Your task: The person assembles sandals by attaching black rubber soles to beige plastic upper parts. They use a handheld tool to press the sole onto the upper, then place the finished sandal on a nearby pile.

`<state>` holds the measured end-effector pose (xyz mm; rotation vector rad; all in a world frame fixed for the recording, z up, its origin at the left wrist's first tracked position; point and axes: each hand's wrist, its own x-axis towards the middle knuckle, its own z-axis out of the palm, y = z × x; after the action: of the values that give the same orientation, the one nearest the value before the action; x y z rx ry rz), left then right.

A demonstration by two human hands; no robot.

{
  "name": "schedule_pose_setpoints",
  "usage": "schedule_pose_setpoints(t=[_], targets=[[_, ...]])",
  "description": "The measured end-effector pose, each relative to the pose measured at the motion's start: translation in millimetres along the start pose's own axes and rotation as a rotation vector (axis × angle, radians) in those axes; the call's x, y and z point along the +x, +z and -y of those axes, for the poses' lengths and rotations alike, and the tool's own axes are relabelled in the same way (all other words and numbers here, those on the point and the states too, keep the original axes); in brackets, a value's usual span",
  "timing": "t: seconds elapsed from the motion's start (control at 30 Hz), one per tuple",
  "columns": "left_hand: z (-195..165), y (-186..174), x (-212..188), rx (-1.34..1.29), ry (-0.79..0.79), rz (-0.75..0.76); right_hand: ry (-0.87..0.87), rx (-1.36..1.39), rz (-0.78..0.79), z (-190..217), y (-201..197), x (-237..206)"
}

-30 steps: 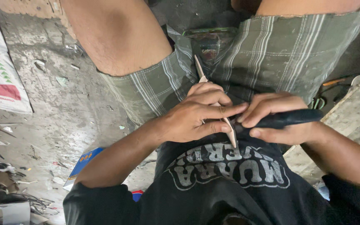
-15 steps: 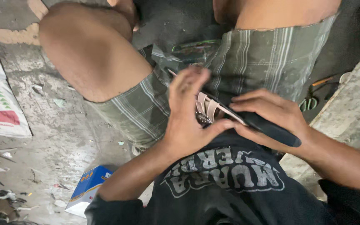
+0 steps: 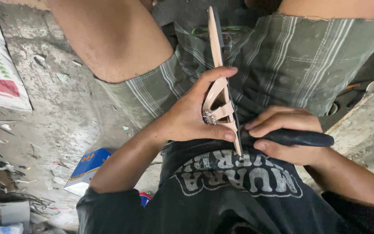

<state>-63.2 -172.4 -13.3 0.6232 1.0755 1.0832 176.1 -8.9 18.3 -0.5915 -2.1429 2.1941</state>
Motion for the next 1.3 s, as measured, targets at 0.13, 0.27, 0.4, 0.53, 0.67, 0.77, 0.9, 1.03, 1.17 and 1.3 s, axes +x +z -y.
schedule_pose_setpoints(t=[0.13,0.27,0.4,0.53,0.67,0.77,0.9,1.03,1.17,1.3], targets=[[-0.4,4.9,3.2,0.092,-0.003,-0.022,0.027,0.017,0.020,-6.5,1.2,-1.6],[-3.5,10.2,3.3,0.261,0.117,-0.009,0.045,0.094,0.114,9.2,-6.3,15.8],[-11.4,9.1,0.8,0.299,0.058,0.016,-0.034,0.013,0.207,17.5,-12.7,26.9],[-17.5,-0.6,-3.8,0.296,0.176,0.031,-0.141,0.075,0.122,11.8,-5.3,22.1],[-14.4,0.3,-9.9,0.272,0.126,0.025,-0.078,0.052,0.062,7.1,2.7,17.5],[-8.9,5.5,-7.6,0.287,0.124,0.037,-0.087,0.114,0.108,8.4,-1.4,22.6],[-10.3,9.5,-3.6,0.321,0.134,0.060,0.033,0.075,0.310,16.6,-19.3,31.5],[-18.7,4.8,-2.1,0.263,0.129,0.079,-0.065,0.090,0.294,19.2,-24.6,34.7],[-23.0,2.6,-7.6,0.363,0.255,0.060,-0.113,0.123,0.158,14.6,-12.6,31.9],[-20.9,7.7,-9.1,0.333,0.134,0.064,-0.101,0.144,0.100,14.4,-3.9,27.8]])
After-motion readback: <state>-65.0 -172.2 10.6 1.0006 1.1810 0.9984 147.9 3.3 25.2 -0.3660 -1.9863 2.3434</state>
